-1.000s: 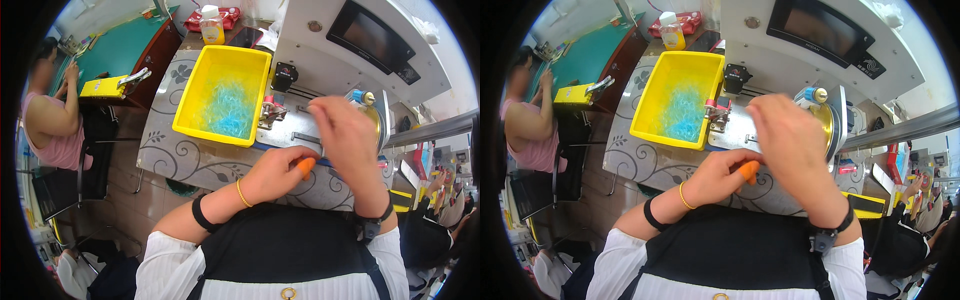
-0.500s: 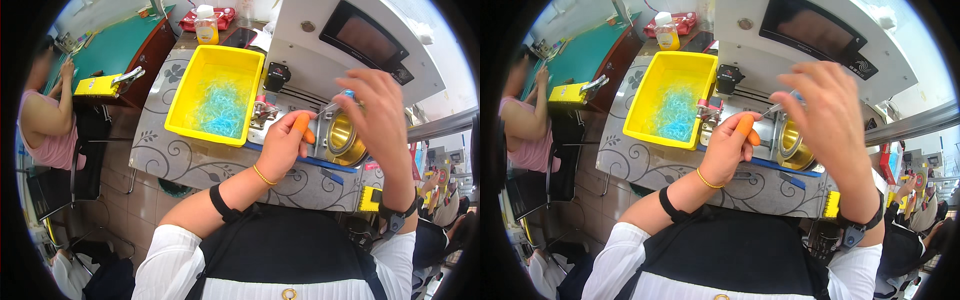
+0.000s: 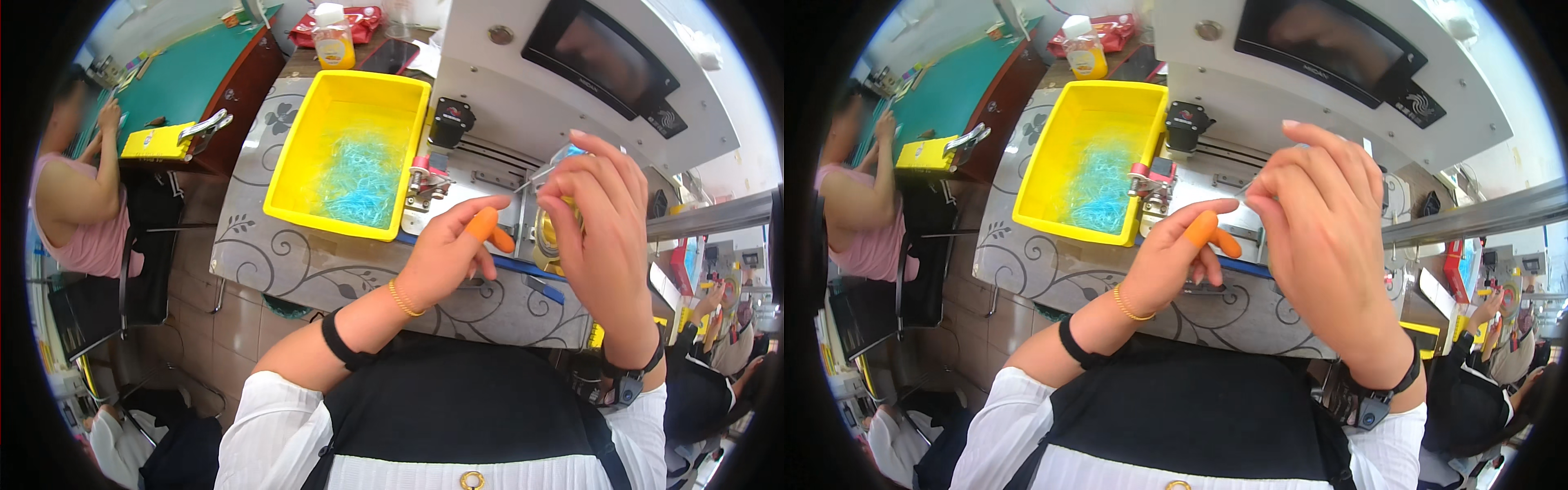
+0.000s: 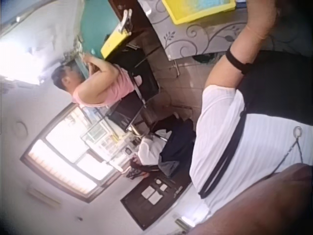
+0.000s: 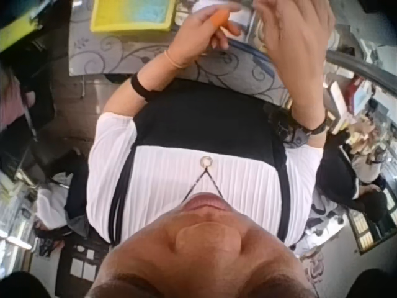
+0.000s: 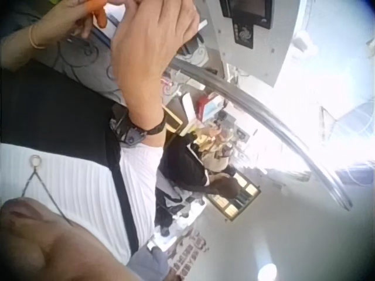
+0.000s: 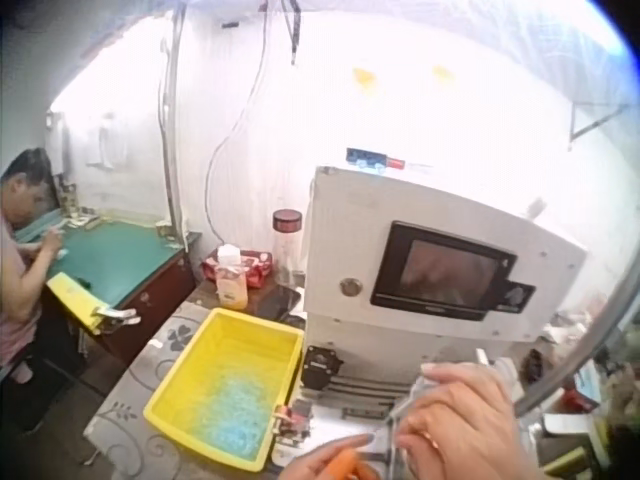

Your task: Using a production machine and small tools to assemble or apply adhesive to small electronic components.

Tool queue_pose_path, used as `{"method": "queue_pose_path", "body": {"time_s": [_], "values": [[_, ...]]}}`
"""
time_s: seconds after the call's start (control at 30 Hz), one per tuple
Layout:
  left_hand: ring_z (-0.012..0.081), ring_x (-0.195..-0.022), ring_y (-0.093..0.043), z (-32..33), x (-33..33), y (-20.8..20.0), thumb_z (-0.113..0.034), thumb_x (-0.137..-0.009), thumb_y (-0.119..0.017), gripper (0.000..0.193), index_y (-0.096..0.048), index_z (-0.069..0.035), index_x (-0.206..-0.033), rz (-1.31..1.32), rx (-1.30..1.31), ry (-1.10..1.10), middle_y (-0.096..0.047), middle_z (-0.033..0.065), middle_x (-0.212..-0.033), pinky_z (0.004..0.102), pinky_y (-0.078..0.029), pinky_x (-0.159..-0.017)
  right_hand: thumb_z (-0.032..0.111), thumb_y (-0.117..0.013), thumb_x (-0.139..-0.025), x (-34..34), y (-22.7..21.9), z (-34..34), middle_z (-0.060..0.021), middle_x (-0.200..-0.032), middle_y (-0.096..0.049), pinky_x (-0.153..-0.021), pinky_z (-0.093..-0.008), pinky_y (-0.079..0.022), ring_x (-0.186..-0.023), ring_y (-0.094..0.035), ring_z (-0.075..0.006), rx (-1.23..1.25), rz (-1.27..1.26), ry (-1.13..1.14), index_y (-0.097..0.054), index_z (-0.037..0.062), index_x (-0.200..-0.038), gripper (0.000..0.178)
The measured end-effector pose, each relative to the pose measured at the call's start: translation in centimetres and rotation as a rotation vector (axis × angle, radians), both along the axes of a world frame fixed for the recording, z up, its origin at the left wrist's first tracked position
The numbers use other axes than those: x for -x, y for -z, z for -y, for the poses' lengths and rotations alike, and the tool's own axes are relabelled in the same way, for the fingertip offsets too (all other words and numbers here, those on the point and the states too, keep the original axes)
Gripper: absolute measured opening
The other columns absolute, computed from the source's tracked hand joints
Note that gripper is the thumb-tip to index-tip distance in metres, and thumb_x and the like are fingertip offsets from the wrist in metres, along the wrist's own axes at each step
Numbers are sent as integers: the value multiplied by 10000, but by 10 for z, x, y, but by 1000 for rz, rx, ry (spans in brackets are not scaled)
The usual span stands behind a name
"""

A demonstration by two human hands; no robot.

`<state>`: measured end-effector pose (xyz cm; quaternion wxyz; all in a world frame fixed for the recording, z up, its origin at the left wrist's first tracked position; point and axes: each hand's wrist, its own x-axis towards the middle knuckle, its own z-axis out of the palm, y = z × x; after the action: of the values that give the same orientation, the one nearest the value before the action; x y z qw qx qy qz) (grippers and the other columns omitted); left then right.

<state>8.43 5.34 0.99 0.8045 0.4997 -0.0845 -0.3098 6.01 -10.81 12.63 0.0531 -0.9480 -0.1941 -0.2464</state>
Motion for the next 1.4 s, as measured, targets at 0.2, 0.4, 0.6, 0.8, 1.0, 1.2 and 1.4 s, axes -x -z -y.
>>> {"method": "queue_pose_path", "body": {"time_s": [0.2, 0.4, 0.6, 0.8, 1.0, 1.2, 1.4], "values": [[59, -659, -583, -1, 3, -3, -212, -995, -521, 309, -541, -77, -1273, -193, 183, 227, -642, 47, -970, 166, -389, -508, 60, -711, -735, 26, 25, -2, -35, -925, -608, -1003, -448, -356, -1136, -548, -237, -62, -19, -12, -618, 74, -831, 134], [31, -635, -462, 2, 1, 4, -213, -945, -618, 163, -602, -81, -1039, -277, 253, 112, -542, -51, -786, 178, -361, -553, 111, -755, -708, 25, 14, -4, -36, -960, -610, -1009, -458, -352, -1135, -544, -246, -89, -110, -32, -647, 86, -920, 240], [52, -670, -472, 18, -5, 15, -214, -947, -608, 157, -546, -111, -1048, -221, 250, -179, -525, -47, -776, 213, -366, -589, 131, -774, -689, 12, 8, -4, -64, -975, -613, -1000, -451, -356, -1069, -550, -274, 2, -56, 60, -670, 82, -1003, 334], [67, -762, -512, 30, -13, 12, -244, -963, -582, 144, -542, -167, -1078, -407, 509, -179, -548, -67, -872, 237, -390, -677, 122, -737, -707, -4, 15, -16, -44, -868, -593, -1042, -452, -314, -985, -548, -251, 44, -16, 71, -678, 75, -923, 229], [55, -871, -546, 19, -17, 22, -282, -969, -574, 126, -567, -213, -1074, -403, 608, -30, -589, -85, -951, 252, -386, -781, 109, -718, -718, -16, 14, -29, -48, -789, -581, -1014, -431, -343, -906, -547, -246, 106, 18, 41, -665, 83, -809, 108], [71, -941, -558, 2, -11, 11, -303, -988, -527, 218, -582, -172, -1153, -344, 537, -10, -614, -50, -1063, 259, -394, -832, 88, -679, -735, -21, 19, -35, -67, -806, -562, -1028, -434, -337, -912, -553, -247, 123, 52, 37, -628, 76, -788, 75], [93, -966, -572, -24, 7, -3, -298, -993, -509, 298, -580, -110, -1214, -266, 424, -14, -621, -1, -1112, 267, -421, -850, 72, -683, -735, 3, 29, -44, -71, -832, -560, -1041, -453, -330, -1000, -567, -239, 5, 92, -64, -601, 63, -796, 102]]}}
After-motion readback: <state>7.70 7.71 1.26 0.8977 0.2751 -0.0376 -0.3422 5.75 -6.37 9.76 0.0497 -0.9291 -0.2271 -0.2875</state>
